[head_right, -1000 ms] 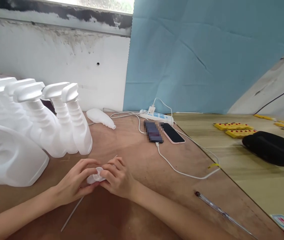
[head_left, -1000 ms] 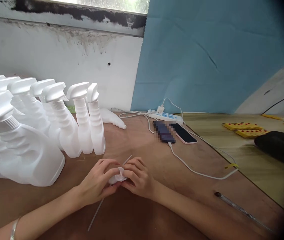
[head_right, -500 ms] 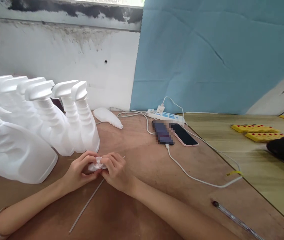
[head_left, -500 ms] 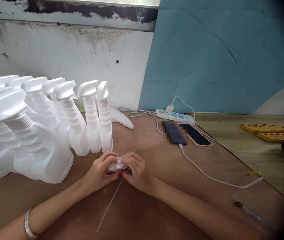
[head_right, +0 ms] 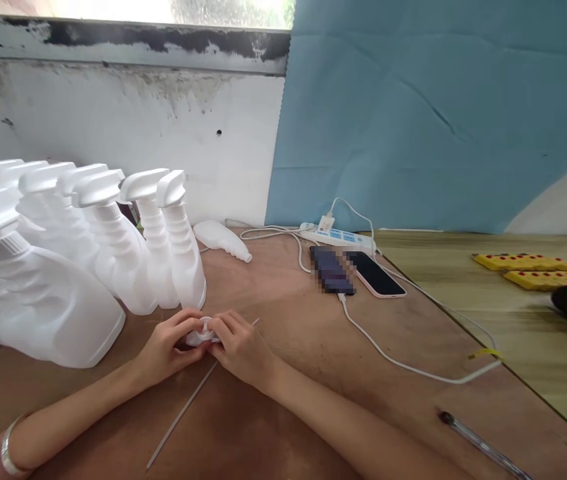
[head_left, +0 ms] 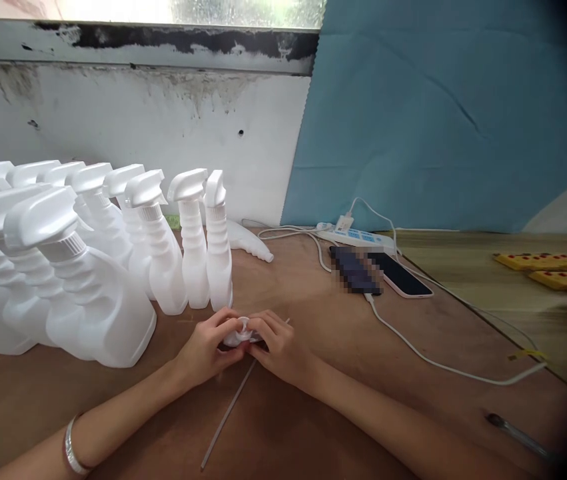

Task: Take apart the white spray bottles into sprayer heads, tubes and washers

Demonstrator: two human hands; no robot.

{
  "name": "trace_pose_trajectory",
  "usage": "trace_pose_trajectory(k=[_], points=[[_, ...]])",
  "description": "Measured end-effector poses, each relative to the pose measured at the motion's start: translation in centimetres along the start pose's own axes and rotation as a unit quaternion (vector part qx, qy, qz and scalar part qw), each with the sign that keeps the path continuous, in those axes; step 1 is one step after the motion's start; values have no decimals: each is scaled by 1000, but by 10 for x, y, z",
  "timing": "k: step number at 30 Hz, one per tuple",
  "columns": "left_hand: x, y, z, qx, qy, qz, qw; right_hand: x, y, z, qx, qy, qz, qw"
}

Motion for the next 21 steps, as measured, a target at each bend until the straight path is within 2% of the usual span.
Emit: trace_pose_trajectory(k=[14,21], points=[[-5,4,6,-15,9,-26,1000,1,2,-4,-9,-17,-4,1000],[-7,4,0,9,33,-33,999,-1,1,-5,-16,-37,-1,999]])
Point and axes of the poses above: each hand's wrist, its own y-axis away from the middle knuckle, its own x-axis out of the palm, z = x × y, the point moved 10 cm from there along -y, towards the middle knuckle, and after that the axes turned 4 degrees about y, right-handed, at the moved point
